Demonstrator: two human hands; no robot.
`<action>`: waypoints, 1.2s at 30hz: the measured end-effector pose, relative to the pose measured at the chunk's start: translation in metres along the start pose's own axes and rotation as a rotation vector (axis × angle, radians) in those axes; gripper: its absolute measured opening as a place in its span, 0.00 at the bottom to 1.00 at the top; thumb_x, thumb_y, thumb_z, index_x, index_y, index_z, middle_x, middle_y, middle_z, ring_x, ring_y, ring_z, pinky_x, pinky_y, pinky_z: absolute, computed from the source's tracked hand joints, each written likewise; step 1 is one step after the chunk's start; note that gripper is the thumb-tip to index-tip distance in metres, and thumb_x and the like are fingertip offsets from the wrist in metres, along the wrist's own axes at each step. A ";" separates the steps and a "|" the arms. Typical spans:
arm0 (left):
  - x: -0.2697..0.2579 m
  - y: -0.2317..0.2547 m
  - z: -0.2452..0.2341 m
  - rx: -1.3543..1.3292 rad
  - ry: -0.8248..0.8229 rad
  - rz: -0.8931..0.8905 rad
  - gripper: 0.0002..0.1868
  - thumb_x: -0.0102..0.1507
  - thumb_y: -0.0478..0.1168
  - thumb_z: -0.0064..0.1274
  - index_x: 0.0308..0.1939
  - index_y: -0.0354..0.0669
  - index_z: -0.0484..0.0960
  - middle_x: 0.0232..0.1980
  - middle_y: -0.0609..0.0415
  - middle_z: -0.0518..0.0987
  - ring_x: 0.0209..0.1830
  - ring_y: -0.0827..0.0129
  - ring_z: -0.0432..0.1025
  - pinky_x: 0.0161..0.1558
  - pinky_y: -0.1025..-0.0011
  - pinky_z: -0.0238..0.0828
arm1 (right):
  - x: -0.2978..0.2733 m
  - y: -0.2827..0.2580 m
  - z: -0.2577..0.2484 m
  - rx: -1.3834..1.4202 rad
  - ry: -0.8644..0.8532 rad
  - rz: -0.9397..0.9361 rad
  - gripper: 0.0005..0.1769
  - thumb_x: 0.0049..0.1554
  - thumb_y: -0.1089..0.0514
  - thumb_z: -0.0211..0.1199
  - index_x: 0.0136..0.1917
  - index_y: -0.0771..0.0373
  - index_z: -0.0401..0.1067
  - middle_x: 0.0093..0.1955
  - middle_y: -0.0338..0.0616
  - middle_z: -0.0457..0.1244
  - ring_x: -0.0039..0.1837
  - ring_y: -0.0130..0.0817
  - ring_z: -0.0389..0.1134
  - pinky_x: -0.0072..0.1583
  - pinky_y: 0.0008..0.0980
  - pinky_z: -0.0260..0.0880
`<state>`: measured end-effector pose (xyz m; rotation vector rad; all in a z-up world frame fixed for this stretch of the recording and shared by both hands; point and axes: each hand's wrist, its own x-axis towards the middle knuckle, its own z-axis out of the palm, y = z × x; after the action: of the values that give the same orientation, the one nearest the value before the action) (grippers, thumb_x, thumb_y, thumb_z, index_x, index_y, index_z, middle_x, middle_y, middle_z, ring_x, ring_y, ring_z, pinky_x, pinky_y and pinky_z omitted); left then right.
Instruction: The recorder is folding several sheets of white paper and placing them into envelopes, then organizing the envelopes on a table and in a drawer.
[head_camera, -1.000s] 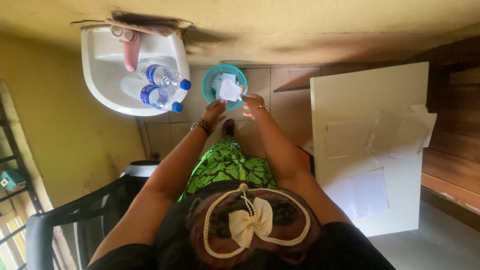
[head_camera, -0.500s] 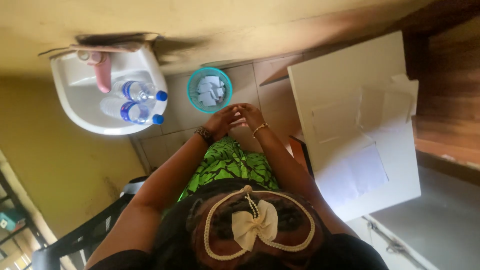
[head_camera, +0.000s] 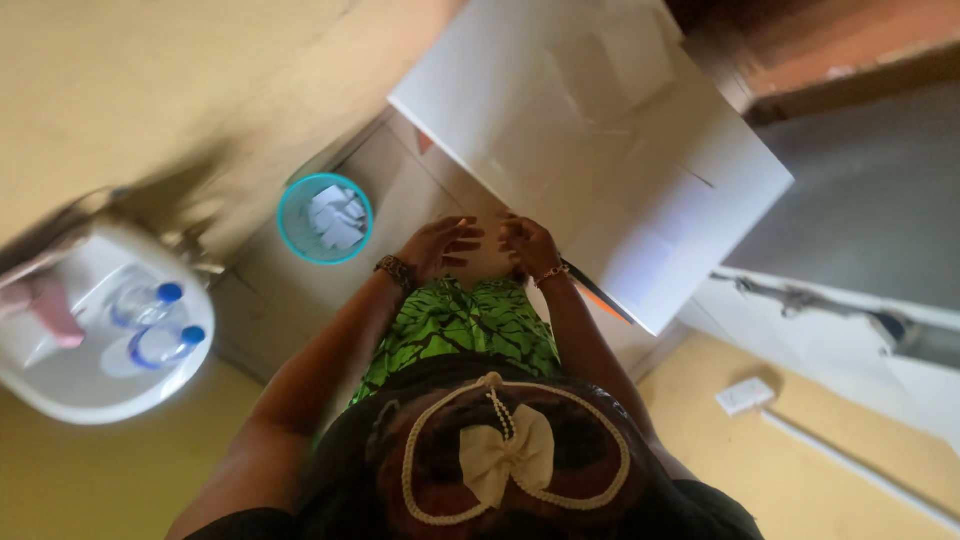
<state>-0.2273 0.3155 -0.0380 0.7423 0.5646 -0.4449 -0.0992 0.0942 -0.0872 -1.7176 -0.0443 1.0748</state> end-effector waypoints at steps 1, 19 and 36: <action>0.013 -0.002 0.016 0.031 -0.004 -0.014 0.28 0.69 0.54 0.47 0.71 0.49 0.70 0.65 0.54 0.78 0.65 0.62 0.71 0.59 0.55 0.70 | 0.002 0.027 -0.026 0.086 0.017 -0.074 0.15 0.62 0.54 0.65 0.59 0.62 0.75 0.48 0.42 0.71 0.47 0.31 0.73 0.47 0.32 0.75; 0.218 -0.134 0.195 1.737 -0.154 0.473 0.41 0.56 0.46 0.59 0.72 0.39 0.65 0.79 0.43 0.56 0.80 0.48 0.49 0.74 0.46 0.52 | -0.074 0.107 -0.204 -1.472 0.257 -0.038 0.65 0.48 0.35 0.72 0.86 0.44 0.36 0.87 0.57 0.25 0.85 0.61 0.26 0.71 0.78 0.43; 0.221 -0.118 0.190 2.179 -0.309 0.505 0.35 0.60 0.50 0.53 0.70 0.43 0.68 0.82 0.44 0.51 0.83 0.49 0.46 0.71 0.38 0.56 | -0.086 0.137 -0.252 -1.449 0.327 -0.625 0.33 0.57 0.34 0.64 0.71 0.47 0.67 0.83 0.53 0.50 0.81 0.54 0.50 0.59 0.54 0.65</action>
<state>-0.0645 0.0593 -0.1199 2.7130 -0.7214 -0.5624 -0.0435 -0.1971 -0.1311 -2.7831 -1.3226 0.1432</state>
